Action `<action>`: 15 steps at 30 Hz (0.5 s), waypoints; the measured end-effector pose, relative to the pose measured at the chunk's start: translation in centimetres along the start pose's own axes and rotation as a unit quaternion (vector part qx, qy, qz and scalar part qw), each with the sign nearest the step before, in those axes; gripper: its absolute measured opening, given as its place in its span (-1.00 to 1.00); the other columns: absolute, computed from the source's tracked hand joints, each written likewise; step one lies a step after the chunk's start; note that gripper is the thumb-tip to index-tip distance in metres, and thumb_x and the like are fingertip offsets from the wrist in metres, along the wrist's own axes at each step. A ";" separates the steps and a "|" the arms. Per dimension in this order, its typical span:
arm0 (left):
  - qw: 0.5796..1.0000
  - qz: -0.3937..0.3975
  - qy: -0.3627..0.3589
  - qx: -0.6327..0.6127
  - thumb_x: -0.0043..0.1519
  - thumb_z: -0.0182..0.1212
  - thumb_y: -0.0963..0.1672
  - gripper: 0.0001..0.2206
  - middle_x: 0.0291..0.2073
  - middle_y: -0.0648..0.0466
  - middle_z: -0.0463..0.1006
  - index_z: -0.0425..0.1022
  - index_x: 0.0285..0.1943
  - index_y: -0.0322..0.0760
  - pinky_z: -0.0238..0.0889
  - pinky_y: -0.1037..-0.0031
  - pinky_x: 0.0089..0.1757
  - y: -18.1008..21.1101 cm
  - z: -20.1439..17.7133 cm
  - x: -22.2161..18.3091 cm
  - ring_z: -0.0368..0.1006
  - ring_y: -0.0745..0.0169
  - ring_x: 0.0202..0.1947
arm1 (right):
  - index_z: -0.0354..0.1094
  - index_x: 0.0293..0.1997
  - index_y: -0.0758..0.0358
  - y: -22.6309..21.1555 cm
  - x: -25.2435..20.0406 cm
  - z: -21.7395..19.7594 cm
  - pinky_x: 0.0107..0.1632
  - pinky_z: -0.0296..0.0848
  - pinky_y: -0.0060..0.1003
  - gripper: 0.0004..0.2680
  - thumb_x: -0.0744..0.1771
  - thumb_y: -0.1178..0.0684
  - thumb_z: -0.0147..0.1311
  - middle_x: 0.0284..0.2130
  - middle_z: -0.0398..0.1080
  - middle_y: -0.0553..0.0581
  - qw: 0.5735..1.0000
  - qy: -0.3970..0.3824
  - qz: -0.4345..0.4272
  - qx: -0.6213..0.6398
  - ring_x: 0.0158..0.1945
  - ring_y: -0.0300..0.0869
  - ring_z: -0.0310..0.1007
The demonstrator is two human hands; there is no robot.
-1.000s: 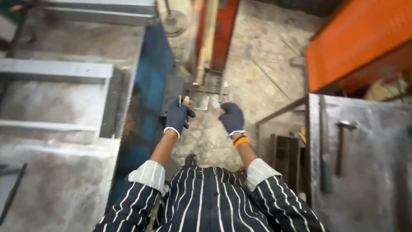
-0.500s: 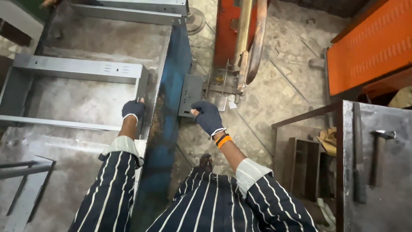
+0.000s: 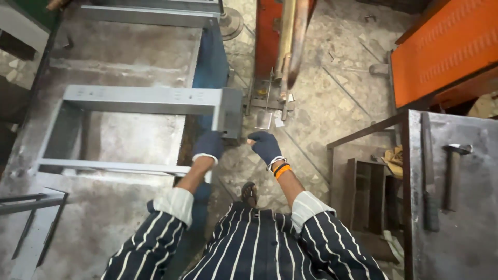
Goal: Manually aligning metal components and using a spot welding machine to fuse them together.
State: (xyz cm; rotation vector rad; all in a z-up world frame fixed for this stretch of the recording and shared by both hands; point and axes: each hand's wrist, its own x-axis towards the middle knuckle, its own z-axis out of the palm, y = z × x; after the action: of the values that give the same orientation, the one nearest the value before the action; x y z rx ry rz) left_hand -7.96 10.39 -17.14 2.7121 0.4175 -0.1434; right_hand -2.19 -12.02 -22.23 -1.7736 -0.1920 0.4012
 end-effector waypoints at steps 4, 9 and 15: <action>0.994 0.089 -0.020 -0.056 0.13 0.18 -0.13 -0.81 -0.20 -0.18 0.63 0.66 -0.16 -0.21 0.39 0.04 -0.12 8.8 4.0 -3.4 0.54 -0.27 -0.16 | 0.52 -0.05 0.29 5.1 -1.5 -4.1 -0.31 0.52 -0.32 -0.79 0.29 0.03 0.24 -0.36 0.55 0.09 0.995 0.007 0.094 0.045 -0.39 -0.26 0.52; 0.967 0.171 -0.065 -0.175 0.24 0.21 -0.10 -0.84 -0.32 -0.22 0.60 0.65 -0.23 -0.25 0.36 0.03 -0.15 21.8 5.3 -9.4 0.53 -0.26 -0.25 | 0.24 0.03 0.40 7.9 -5.0 -11.0 -0.08 0.41 -0.23 -0.65 0.43 -0.19 -0.07 -0.23 0.39 0.19 0.871 -0.084 0.193 0.443 -0.17 -0.11 0.39; 0.937 0.220 -0.090 -0.255 0.11 0.23 -0.14 -0.84 -0.33 -0.20 0.61 0.66 -0.18 -0.21 0.36 0.06 -0.19 33.4 0.2 -16.0 0.53 -0.25 -0.26 | 0.29 0.21 0.35 2.2 -12.6 -21.4 0.19 0.45 -0.25 -0.65 0.38 -0.09 -0.03 0.02 0.52 0.24 0.720 -0.031 0.141 0.679 0.12 -0.09 0.52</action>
State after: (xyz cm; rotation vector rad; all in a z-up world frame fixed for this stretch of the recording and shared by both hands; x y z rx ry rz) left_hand -12.90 -23.30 -2.66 2.1843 -0.1932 -0.1339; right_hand -6.12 -36.26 -18.13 -0.2964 0.3020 0.5973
